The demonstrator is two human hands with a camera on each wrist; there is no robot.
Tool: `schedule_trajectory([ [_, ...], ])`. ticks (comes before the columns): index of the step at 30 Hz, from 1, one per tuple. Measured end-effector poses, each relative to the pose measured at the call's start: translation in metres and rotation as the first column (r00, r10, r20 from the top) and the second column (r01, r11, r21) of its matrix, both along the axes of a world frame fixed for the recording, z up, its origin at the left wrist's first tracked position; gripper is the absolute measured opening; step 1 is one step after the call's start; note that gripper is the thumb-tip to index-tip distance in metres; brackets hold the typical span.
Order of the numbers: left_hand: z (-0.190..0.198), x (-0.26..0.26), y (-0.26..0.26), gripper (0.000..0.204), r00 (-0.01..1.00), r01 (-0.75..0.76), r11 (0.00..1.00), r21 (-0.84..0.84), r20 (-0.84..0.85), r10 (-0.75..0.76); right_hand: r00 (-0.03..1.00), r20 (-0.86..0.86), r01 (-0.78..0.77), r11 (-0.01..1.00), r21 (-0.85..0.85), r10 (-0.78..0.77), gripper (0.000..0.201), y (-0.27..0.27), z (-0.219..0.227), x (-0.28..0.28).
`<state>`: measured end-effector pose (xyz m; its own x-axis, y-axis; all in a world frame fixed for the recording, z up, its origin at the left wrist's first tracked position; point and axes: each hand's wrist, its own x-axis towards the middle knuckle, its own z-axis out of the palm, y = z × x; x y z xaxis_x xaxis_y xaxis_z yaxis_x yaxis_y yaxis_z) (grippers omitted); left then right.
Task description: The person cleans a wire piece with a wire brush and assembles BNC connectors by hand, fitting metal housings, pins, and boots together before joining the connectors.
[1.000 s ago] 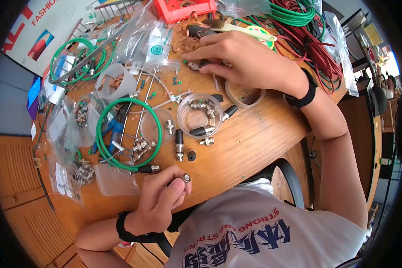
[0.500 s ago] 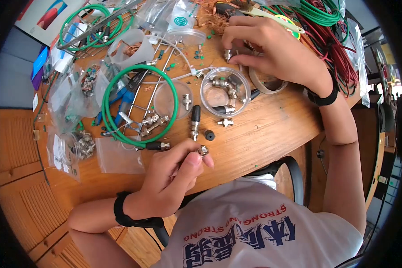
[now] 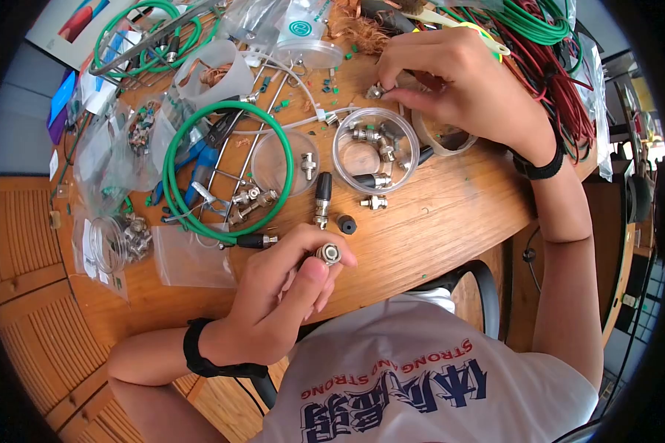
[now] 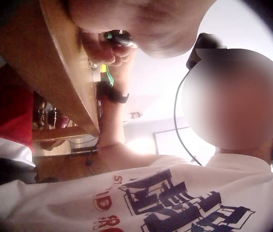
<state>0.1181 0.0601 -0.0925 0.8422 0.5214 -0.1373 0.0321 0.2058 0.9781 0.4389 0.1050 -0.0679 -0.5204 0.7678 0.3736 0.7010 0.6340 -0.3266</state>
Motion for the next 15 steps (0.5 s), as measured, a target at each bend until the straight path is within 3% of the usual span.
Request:
schedule_trajectory([
  [4,-0.01,-0.003,0.0,0.032,0.993,-0.051,0.999,-0.017,0.107,0.052,0.986,0.009,0.168,0.986,0.018,-0.168,0.019,-0.01,0.019,-0.01],
  [5,-0.01,-0.003,0.002,0.036,0.995,-0.016,0.998,0.061,0.097,0.01,0.969,0.017,0.246,0.969,0.01,-0.246,0.021,-0.013,0.025,-0.015],
  [6,-0.01,-0.004,0.003,0.039,0.996,0.017,0.99,0.139,0.083,-0.028,0.971,0.017,0.24,0.971,0.01,-0.24,0.021,-0.016,0.03,-0.018],
  [8,-0.01,-0.003,0.001,0.033,0.995,-0.025,0.991,0.13,0.098,0.013,0.977,-0.061,0.212,0.964,0.163,-0.205,0.023,-0.024,0.037,-0.025],
  [10,-0.01,-0.004,-0.001,0.028,0.992,-0.066,0.991,0.115,0.114,0.053,0.998,0.023,0.059,0.975,0.215,-0.065,0.022,-0.04,0.053,-0.028],
  [12,-0.008,-0.005,0.0,0.026,0.998,-0.035,0.995,0.088,0.062,0.03,0.908,-0.294,-0.219,0.938,0.27,0.297,0.021,-0.041,0.029,-0.038],
  [15,-0.003,-0.007,-0.003,0.027,0.999,-0.042,0.999,0.011,-0.032,0.043,0.888,-0.354,-0.274,0.956,0.107,0.294,0.016,-0.06,0.02,-0.059],
])
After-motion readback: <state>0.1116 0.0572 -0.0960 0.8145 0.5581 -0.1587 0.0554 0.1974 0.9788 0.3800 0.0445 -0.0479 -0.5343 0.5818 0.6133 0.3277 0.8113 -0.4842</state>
